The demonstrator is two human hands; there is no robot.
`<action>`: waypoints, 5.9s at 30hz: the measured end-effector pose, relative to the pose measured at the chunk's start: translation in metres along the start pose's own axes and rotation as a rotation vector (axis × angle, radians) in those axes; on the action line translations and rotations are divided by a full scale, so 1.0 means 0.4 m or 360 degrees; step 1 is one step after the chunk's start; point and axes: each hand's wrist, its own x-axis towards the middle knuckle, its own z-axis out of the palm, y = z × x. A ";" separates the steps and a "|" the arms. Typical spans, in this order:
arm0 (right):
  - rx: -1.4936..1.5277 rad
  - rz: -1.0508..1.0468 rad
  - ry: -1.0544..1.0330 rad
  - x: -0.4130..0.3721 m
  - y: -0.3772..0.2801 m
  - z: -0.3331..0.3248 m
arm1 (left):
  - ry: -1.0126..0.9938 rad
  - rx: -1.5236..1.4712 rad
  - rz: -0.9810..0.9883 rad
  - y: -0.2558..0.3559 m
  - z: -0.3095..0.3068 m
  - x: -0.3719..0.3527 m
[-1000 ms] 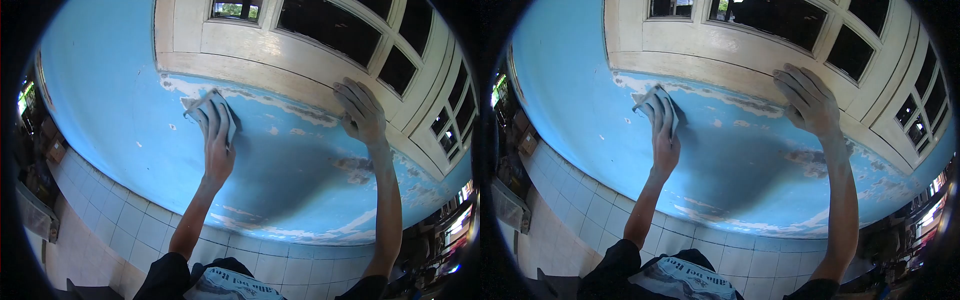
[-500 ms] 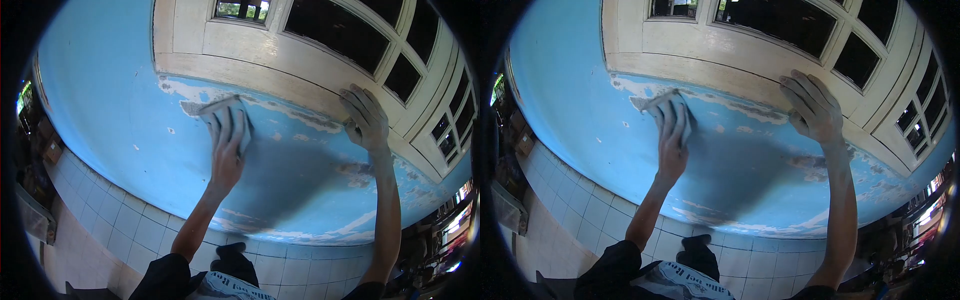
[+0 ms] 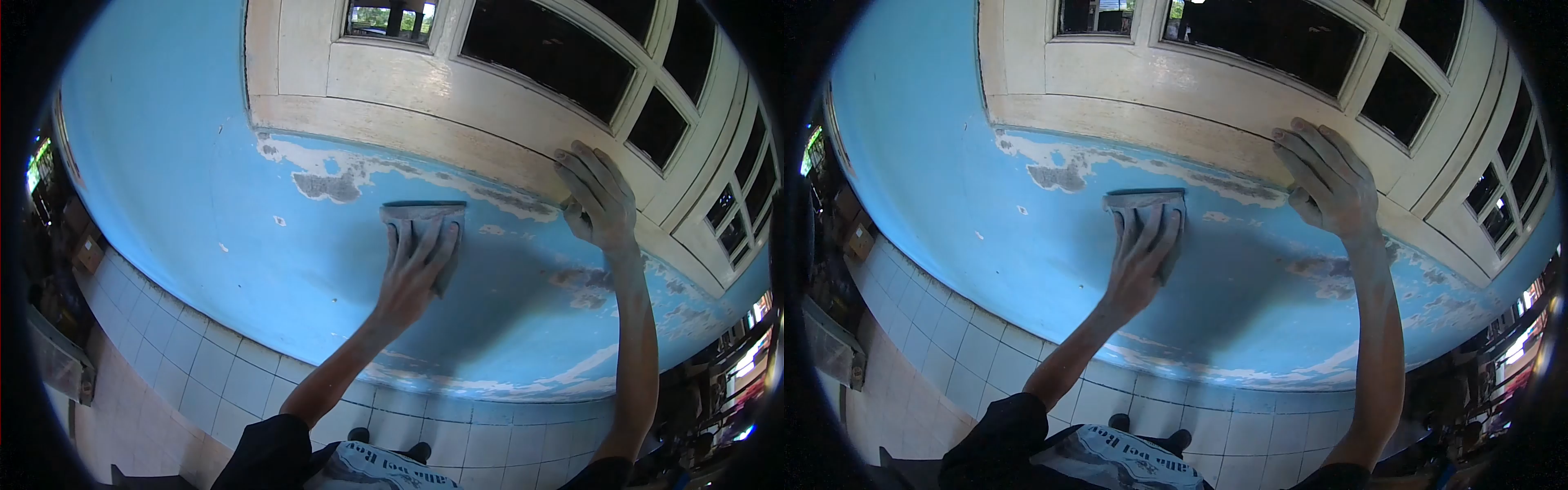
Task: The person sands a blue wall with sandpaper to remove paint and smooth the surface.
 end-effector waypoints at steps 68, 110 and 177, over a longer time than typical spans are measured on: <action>-0.0081 -0.0396 -0.0056 0.001 -0.020 0.017 | 0.0586 -0.0111 -0.0380 0.075 0.018 0.050; 0.0178 -0.0410 0.0127 -0.018 -0.011 0.061 | 0.0095 0.0248 -0.0311 0.257 0.144 0.035; -0.0084 -0.0327 -0.0114 -0.007 -0.027 0.022 | 0.0516 -0.0015 0.0090 0.021 -0.007 0.061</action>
